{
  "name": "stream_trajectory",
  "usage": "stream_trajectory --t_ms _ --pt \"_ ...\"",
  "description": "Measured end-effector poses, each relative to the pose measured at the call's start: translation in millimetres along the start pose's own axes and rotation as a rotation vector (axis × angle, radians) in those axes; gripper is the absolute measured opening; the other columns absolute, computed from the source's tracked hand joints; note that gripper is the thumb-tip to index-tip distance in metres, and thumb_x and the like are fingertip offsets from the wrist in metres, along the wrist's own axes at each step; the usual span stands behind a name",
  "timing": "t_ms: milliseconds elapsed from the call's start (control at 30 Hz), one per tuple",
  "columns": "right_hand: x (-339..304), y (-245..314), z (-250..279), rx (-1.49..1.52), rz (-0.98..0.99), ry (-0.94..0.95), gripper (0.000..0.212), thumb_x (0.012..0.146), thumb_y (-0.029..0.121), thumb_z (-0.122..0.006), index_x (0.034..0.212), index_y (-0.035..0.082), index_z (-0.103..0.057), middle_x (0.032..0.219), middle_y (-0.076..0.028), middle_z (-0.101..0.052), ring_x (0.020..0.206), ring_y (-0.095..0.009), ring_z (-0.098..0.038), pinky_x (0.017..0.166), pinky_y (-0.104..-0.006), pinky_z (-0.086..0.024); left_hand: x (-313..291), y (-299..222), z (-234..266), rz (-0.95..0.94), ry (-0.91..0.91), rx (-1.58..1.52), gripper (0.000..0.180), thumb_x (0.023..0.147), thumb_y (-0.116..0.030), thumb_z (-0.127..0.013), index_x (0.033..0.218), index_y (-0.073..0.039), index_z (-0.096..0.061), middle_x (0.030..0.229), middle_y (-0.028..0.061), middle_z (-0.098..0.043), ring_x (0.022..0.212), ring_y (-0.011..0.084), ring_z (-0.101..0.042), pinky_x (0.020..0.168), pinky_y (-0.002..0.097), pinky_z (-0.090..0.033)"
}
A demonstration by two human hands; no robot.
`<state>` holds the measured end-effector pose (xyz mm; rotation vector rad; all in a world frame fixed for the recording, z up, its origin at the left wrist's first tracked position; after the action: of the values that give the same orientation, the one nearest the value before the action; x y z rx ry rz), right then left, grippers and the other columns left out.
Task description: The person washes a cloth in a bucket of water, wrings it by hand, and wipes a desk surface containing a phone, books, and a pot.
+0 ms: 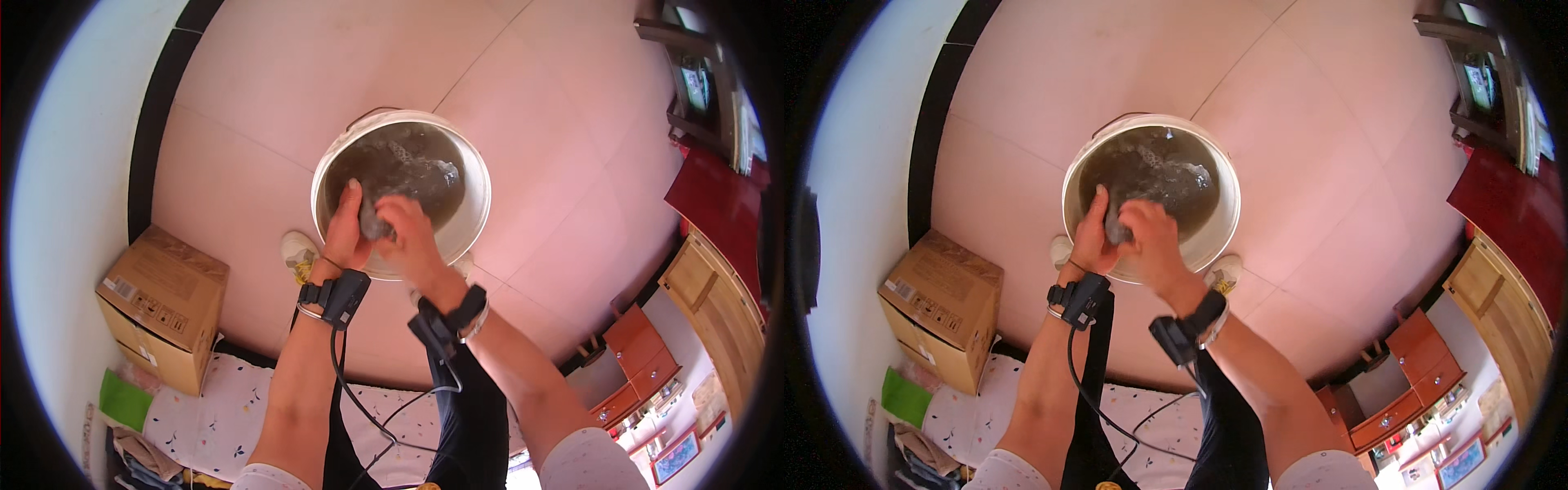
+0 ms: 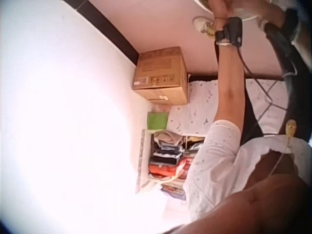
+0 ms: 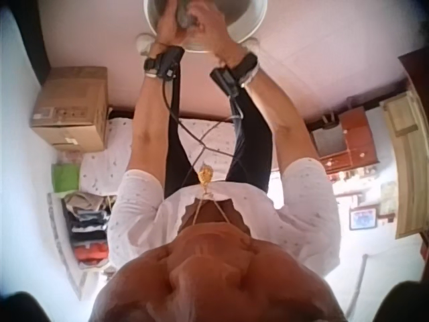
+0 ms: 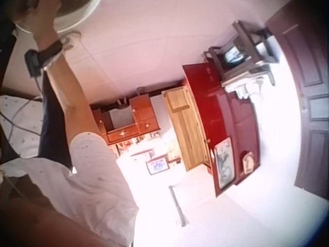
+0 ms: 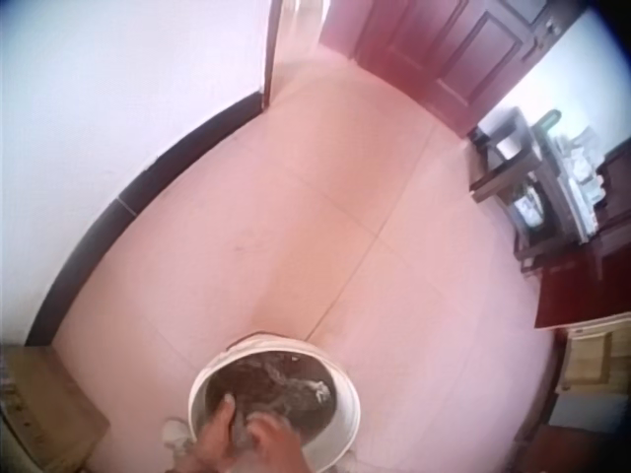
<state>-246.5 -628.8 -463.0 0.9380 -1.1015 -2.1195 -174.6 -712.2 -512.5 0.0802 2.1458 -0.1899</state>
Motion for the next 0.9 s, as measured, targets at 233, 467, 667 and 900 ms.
stream_trajectory --t_ms 233,467,667,900 --pt "-27 30 8 0.32 -0.184 -0.017 0.031 0.076 0.001 -0.058 0.105 -0.001 -0.049 0.107 -0.012 -0.051 0.101 -0.023 -0.05 0.089 -0.0307 -0.04 -8 3 4 -0.189 -0.128 0.155 0.033 0.095 -0.029 -0.045 0.119 -0.007 -0.048 0.111 0.0071 -0.056 0.099 0.0181 -0.055 0.084 0.0312 -0.047" --pt "-9 7 -10 0.226 -0.285 -0.176 0.04 0.091 0.028 -0.051 0.115 -0.001 -0.038 0.105 -0.021 -0.051 0.096 -0.031 -0.053 0.083 -0.035 -0.042 -8 11 -13 -0.27 -0.233 0.228 0.032 0.095 -0.032 -0.046 0.107 -0.003 -0.051 0.093 0.0056 -0.058 0.087 0.0159 -0.056 0.075 0.0276 -0.047" --pt "11 -5 -8 0.218 -0.329 -0.205 0.032 0.09 0.03 -0.051 0.099 -0.001 -0.046 0.086 -0.027 -0.057 0.081 -0.046 -0.055 0.069 -0.0442 -0.045 -3 15 -11 -0.369 -0.255 0.351 0.031 0.096 -0.029 -0.044 0.095 0.0 -0.054 0.084 0.005 -0.055 0.078 0.013 -0.049 0.074 0.0241 -0.042" --pt "18 -35 17 -0.038 -0.332 -0.095 0.039 0.093 0.035 -0.046 0.082 -0.001 -0.054 0.077 -0.026 -0.057 0.076 -0.046 -0.053 0.063 -0.0466 -0.042 -29 2 -31 -0.46 -0.211 0.821 0.022 0.095 -0.019 -0.045 0.1 0.0 -0.053 0.083 0.0033 -0.053 0.077 0.0123 -0.049 0.076 0.0245 -0.043"
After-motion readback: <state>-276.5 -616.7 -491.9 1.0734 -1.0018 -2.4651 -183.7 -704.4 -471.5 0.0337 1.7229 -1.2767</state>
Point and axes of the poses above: each hand's wrist, its own x-axis towards the middle knuckle, its own z-axis out of the back of the hand, y = z × x, the point moved 3 cm from there along x, towards the middle knuckle
